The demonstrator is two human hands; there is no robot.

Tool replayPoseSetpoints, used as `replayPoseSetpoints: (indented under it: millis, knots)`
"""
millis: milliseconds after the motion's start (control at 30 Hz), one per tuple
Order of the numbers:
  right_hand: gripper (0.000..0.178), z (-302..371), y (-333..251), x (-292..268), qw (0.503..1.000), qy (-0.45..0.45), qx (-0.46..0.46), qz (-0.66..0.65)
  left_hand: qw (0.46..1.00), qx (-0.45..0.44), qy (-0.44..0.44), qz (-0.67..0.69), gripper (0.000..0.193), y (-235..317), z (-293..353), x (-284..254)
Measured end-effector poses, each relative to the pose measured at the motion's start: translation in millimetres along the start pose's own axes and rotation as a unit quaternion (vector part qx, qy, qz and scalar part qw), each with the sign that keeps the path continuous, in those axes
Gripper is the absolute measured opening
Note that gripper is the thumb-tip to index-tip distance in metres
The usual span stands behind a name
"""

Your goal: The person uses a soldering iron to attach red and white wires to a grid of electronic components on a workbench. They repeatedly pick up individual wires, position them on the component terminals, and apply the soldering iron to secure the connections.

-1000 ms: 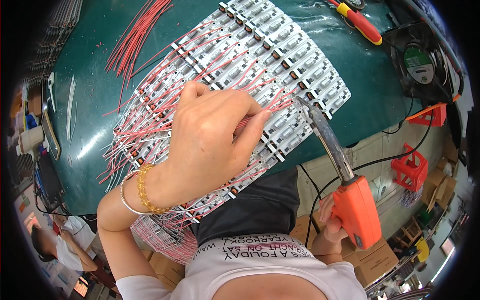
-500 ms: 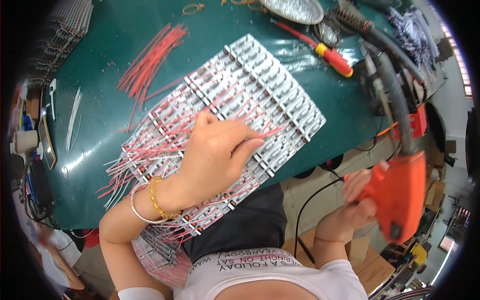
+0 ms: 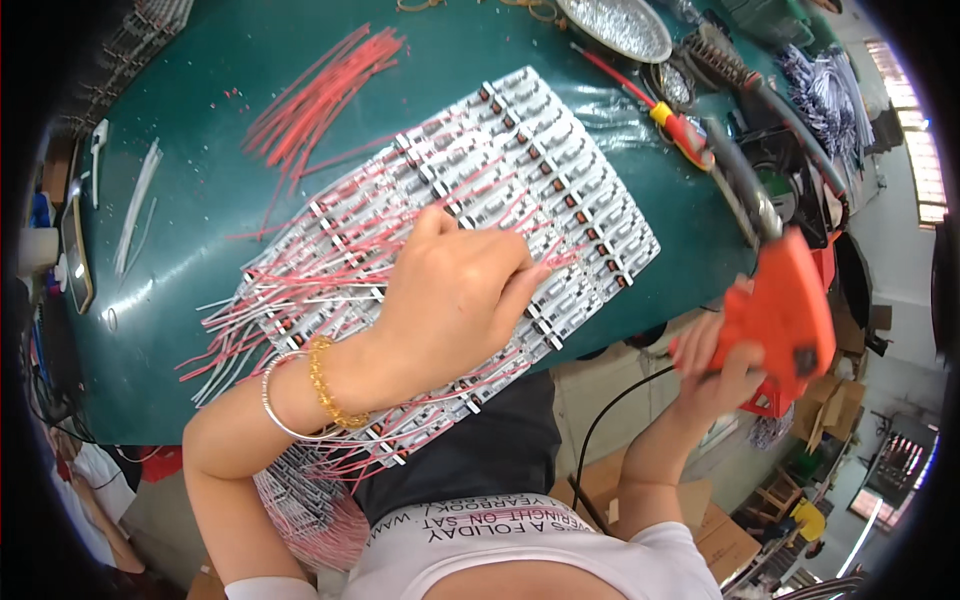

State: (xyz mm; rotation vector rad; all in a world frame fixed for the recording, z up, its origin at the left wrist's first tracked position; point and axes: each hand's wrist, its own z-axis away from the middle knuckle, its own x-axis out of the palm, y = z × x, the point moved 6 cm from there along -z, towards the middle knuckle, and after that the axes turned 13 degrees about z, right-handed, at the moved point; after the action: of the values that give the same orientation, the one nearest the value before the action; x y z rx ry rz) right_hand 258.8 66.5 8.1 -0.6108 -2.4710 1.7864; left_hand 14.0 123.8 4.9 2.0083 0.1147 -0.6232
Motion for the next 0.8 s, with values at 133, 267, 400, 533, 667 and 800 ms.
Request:
replayPoseSetpoints:
  millis: [133, 267, 400, 533, 667, 800]
  knots:
    - [0.076, 87, 19, -32, 0.993, 0.002, 0.119, -0.004, 1.000, -0.014, 0.002, -0.017, 0.015, 2, 0, -4]
    - [0.072, 106, 2, -20, 0.991, -0.054, 0.118, 0.025, 0.999, -0.022, -0.005, -0.026, 0.014, 2, 0, -1]
    - [0.070, 116, 8, -25, 0.987, -0.064, 0.145, 0.034, 0.999, -0.032, -0.012, -0.021, 0.013, 1, -2, -2]
    - [0.066, 127, 22, -35, 0.990, -0.048, 0.122, 0.057, 0.999, -0.033, -0.012, -0.024, 0.013, 2, -3, -1]
    - [0.050, 149, 39, -52, 0.982, -0.043, 0.157, 0.099, 0.999, -0.031, -0.013, -0.033, 0.013, 2, -3, -2]
    - [0.044, 154, 40, -57, 0.974, -0.066, 0.127, 0.175, 0.999, -0.031, -0.010, -0.033, 0.013, 2, -3, -3]
